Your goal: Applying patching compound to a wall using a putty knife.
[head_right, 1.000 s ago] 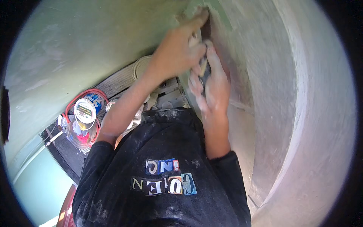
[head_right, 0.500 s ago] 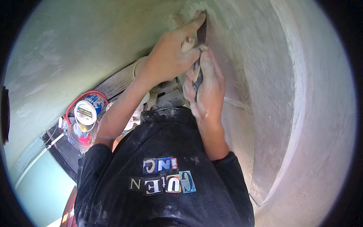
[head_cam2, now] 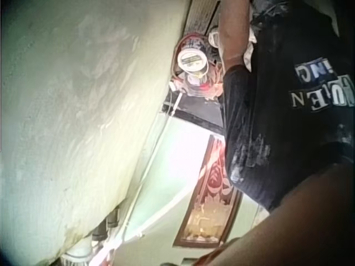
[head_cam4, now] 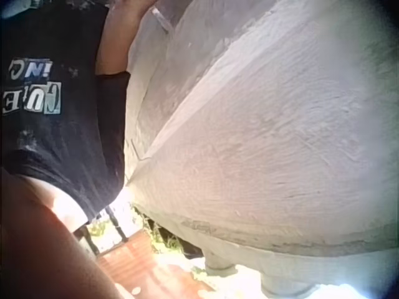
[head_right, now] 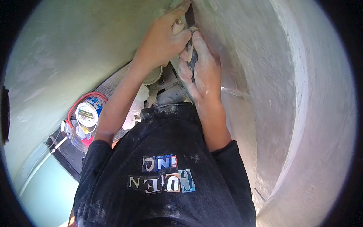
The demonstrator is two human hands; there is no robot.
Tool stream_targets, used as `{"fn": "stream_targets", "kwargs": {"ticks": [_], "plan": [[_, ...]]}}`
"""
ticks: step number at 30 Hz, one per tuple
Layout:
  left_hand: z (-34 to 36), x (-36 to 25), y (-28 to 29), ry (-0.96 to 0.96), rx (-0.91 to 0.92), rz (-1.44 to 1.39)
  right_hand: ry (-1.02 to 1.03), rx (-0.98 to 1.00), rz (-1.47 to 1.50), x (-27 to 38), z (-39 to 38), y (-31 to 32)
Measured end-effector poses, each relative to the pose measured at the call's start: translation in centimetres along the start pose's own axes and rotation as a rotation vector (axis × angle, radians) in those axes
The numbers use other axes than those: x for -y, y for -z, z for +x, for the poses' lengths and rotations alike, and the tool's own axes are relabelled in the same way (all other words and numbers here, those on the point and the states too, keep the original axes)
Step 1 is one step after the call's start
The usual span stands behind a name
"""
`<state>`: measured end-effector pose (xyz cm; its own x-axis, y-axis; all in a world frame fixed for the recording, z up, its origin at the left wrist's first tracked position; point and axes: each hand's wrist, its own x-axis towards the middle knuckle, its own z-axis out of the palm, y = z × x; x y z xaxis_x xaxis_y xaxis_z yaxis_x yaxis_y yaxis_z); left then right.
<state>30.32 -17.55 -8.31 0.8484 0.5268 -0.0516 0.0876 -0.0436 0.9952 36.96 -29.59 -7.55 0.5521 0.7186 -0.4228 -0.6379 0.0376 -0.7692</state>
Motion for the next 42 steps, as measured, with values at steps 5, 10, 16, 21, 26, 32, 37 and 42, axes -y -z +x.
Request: {"fn": "stream_targets", "kwargs": {"ticks": [5, 10, 16, 21, 26, 32, 37, 42], "plan": [[-1.1, 1.7, -2.0, -0.268, -0.171, 0.146, 0.014, 0.04, -0.013, 0.0, -3.1, 0.6], [-0.8, 0.0, -0.7, -0.034, -0.105, 0.069, 0.019, -0.037, -0.053, -0.2, -1.7, -0.1], [-0.4, 1.4, -1.7, -0.291, -0.229, 0.098, 0.029, -0.025, -0.073, -0.3, -1.6, 0.2], [-0.8, 1.9, -1.4, -0.326, -0.213, 0.121, -0.003, -0.023, -0.017, -0.2, -2.7, 0.0], [0.3, 1.0, -0.8, -0.243, -0.25, 0.109, 0.039, -0.021, -0.109, -0.2, -0.6, -0.7], [-1.6, 1.3, -2.4, -0.305, -0.179, 0.09, 0.051, -0.028, -0.075, -0.5, -3.2, 0.1], [-0.6, 0.5, -0.6, -0.163, -0.183, 0.114, 0.018, -0.004, -0.038, -0.1, -1.8, -0.4], [-1.0, 1.4, -2.0, -0.305, -0.186, 0.073, 0.03, -0.009, -0.031, 0.1, -3.2, -0.1]]}}
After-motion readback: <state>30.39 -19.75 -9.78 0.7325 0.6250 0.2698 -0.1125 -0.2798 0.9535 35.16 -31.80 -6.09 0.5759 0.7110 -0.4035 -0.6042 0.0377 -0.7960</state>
